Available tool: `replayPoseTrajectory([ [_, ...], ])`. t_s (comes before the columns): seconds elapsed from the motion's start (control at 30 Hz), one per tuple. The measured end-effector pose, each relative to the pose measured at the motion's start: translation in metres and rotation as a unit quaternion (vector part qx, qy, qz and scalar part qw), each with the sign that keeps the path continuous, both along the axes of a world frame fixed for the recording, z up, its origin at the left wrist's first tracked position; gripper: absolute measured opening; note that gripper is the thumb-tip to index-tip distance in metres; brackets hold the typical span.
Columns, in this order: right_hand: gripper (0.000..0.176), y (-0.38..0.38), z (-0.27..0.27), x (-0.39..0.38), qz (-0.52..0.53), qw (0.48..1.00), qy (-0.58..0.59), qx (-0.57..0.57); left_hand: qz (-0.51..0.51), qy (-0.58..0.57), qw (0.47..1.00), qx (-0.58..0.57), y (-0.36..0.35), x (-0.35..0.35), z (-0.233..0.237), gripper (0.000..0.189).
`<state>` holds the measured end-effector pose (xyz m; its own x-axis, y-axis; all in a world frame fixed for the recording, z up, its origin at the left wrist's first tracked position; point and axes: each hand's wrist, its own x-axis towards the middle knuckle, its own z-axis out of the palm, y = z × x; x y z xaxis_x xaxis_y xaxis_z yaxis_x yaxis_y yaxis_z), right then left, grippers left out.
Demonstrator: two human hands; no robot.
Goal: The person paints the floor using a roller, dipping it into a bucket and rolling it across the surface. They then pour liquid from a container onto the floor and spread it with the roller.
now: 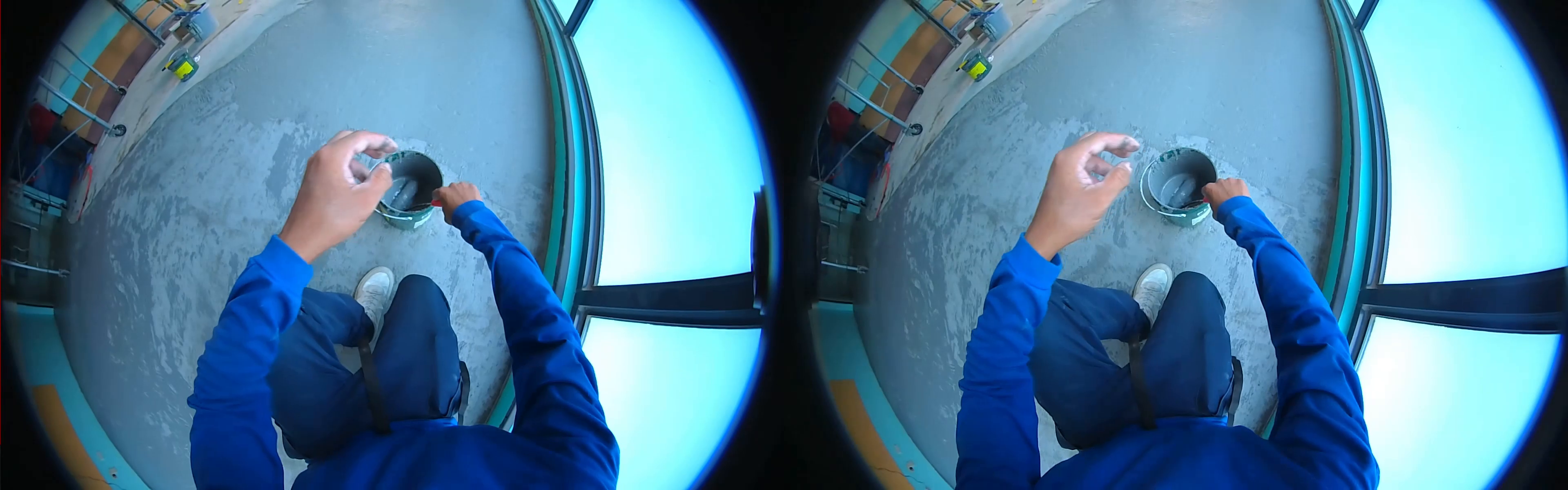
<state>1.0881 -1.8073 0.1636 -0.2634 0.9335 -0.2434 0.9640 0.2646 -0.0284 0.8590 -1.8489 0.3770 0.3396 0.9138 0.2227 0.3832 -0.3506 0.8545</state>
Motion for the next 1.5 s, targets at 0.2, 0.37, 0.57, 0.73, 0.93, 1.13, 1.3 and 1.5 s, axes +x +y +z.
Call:
replayPoseTrajectory([
  [0.2,0.032,-0.062,0.015,0.023,-0.047,0.991,0.063,0.108,-0.001,0.016,1.0,0.026,-0.017,-0.006,0.006,0.025],
  [0.37,0.029,-0.147,0.028,0.036,-0.164,0.948,0.183,0.202,-0.023,0.047,0.997,0.054,-0.028,0.0,0.016,0.027],
  [0.57,0.034,-0.264,-0.022,0.064,-0.348,0.879,0.216,0.244,-0.055,0.076,0.995,0.044,-0.054,0.012,0.02,0.028],
  [0.73,0.037,-0.315,-0.092,0.083,-0.455,0.844,0.18,0.22,-0.122,0.061,0.99,0.045,-0.064,0.037,0.011,0.027],
  [0.93,0.039,-0.324,-0.174,0.105,-0.535,0.807,0.129,0.213,-0.22,0.048,0.974,0.014,-0.058,0.096,-0.023,0.027],
  [1.13,0.043,-0.38,-0.195,0.076,-0.629,0.763,0.146,0.04,-0.324,0.101,0.94,-0.022,-0.064,0.127,-0.047,0.026],
  [1.3,0.041,-0.493,-0.197,0.006,-0.661,0.731,0.169,0.0,-0.359,0.108,0.927,0.009,-0.048,0.134,-0.049,0.025],
  [1.5,0.042,-0.568,-0.176,-0.038,-0.657,0.731,0.184,0.007,-0.324,0.08,0.943,-0.006,-0.024,0.132,-0.051,0.024],
])
